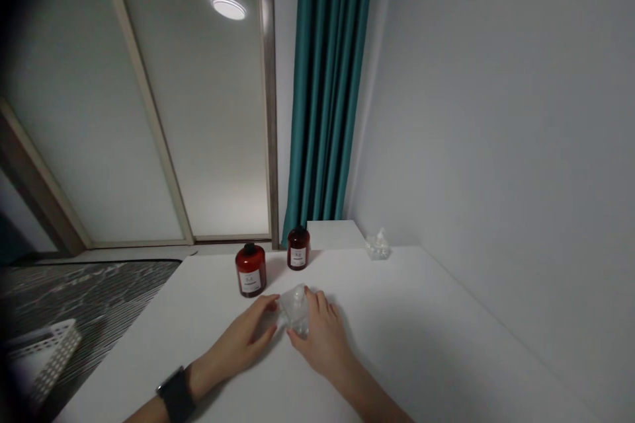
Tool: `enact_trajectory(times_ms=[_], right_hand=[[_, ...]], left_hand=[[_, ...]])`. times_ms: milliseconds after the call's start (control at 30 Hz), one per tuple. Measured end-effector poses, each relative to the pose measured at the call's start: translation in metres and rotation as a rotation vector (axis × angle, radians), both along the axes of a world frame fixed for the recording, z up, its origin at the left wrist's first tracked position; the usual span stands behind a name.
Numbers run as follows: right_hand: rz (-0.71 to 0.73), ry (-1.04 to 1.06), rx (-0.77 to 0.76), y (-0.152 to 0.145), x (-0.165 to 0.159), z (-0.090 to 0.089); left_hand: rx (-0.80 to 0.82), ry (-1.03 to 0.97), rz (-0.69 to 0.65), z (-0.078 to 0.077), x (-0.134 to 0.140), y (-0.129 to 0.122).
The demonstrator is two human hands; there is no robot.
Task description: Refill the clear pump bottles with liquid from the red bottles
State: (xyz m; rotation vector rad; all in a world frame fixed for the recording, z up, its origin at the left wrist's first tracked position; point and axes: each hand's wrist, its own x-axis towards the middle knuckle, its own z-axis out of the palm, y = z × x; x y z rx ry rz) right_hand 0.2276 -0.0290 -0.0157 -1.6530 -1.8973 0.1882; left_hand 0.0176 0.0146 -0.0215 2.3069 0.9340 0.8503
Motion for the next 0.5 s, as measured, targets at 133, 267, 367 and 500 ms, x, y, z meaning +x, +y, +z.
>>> enact_trajectory(times_ms=[133,267,367,500], right_hand=[[-0.044,-0.06,-0.027,0.005,0.03,0.004],[-0.133,-0.085,-0.036,0.01,0.064,0.003],[-0.228,-0.118,-0.013,0.016,0.092,-0.001],[-0.326,-0.17,0.022,0.024,0.133,-0.009]], left_hand=[[0.108,0.15,-0.08,0.007,0.027,0.012],[0.122,0.234,-0.096,0.012,0.072,0.025],[0.094,0.256,-0.09,0.014,0.113,0.032],[0.07,0.274,-0.125,0.011,0.164,0.04]])
